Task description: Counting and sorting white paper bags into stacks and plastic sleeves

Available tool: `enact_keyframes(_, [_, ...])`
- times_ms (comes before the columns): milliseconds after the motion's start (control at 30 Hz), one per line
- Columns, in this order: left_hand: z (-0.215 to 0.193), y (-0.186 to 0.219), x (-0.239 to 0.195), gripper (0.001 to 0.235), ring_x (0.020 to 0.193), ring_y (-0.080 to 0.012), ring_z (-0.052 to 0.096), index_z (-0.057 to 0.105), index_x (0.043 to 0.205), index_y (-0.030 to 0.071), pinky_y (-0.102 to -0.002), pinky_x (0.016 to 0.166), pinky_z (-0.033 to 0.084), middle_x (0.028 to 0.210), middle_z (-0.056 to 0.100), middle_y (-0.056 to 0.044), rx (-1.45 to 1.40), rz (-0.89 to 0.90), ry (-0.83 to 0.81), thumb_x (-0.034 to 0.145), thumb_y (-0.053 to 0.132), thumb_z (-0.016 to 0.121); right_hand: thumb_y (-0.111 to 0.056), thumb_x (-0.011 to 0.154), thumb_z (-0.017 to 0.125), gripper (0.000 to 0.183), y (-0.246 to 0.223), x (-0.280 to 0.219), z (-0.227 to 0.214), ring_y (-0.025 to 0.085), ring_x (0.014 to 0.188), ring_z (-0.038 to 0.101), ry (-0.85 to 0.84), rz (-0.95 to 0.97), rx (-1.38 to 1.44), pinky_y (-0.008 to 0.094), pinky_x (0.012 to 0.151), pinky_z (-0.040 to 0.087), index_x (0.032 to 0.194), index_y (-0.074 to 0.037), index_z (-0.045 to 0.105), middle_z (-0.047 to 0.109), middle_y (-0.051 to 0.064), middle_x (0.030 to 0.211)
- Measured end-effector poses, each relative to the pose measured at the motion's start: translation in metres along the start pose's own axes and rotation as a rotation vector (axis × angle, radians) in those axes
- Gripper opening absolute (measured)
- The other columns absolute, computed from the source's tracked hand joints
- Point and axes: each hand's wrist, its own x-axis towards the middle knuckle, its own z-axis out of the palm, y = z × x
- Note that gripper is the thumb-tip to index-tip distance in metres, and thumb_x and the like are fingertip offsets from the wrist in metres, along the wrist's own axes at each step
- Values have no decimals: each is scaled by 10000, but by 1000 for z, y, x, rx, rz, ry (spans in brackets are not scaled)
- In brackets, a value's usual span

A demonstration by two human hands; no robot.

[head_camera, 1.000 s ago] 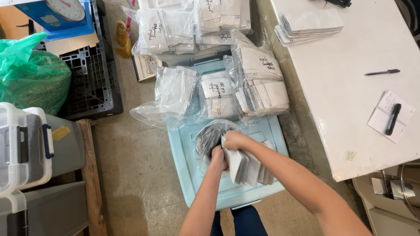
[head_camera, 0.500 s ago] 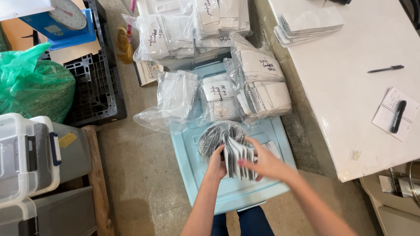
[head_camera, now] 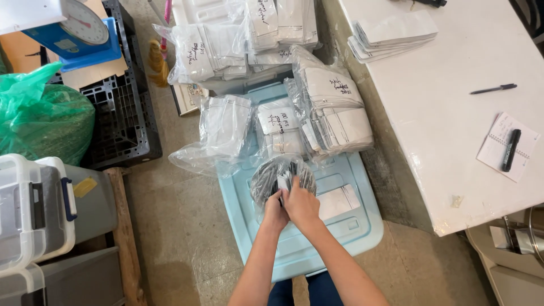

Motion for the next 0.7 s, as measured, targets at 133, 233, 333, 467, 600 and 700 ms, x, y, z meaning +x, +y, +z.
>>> enact_keyframes(133, [-27, -19, 42, 461, 1328, -357, 486, 438, 1450, -32, -490, 1060, 445, 1462, 444, -230, 37, 21, -51, 1094, 250, 517, -293, 1024, 408, 427, -19, 17, -3, 459, 923, 739, 43, -82, -81, 591, 818, 586, 1365, -38, 391, 732, 231, 939])
enact_keyframes(233, [-51, -28, 70, 372, 1178, -339, 616, 590, 1334, -9, -473, 934, 523, 1311, 610, -201, 72, 47, -94, 1106, 265, 488, -166, 1009, 458, 333, -18, 45, 15, 452, 850, 744, 82, -130, -78, 587, 766, 597, 1280, 25, 428, 739, 262, 886])
enact_keyframes(333, [-50, -35, 71, 378, 1122, -332, 674, 662, 1292, 7, -470, 894, 557, 1258, 686, -191, 79, 78, -102, 1108, 282, 480, -125, 1009, 440, 212, -12, 71, 40, 427, 805, 750, 129, -136, -156, 591, 734, 598, 1158, 25, 457, 743, 258, 848])
enact_keyframes(467, [-37, -32, 40, 416, 1198, -340, 648, 649, 1353, 26, -491, 986, 537, 1347, 657, -208, 36, 152, -42, 1095, 320, 507, -91, 1001, 403, 202, -12, 77, 48, 394, 824, 768, 148, -140, -223, 601, 748, 594, 1125, 38, 494, 765, 228, 875])
enact_keyframes(600, [-59, -40, 24, 478, 1474, -395, 362, 337, 1560, -33, -536, 1227, 411, 1609, 315, -239, 156, 157, -149, 1157, 224, 342, -172, 991, 453, 195, 4, 62, 54, 414, 755, 759, 141, -118, -169, 598, 638, 590, 1016, -7, 555, 737, 236, 784])
enact_keyframes(700, [-92, -64, 71, 318, 1208, -325, 633, 628, 1295, 28, -503, 1088, 530, 1305, 639, -162, 303, 178, -80, 1097, 242, 499, -148, 1021, 408, 234, 11, 69, 69, 387, 727, 758, 115, -116, -184, 549, 646, 611, 990, 4, 584, 722, 210, 754])
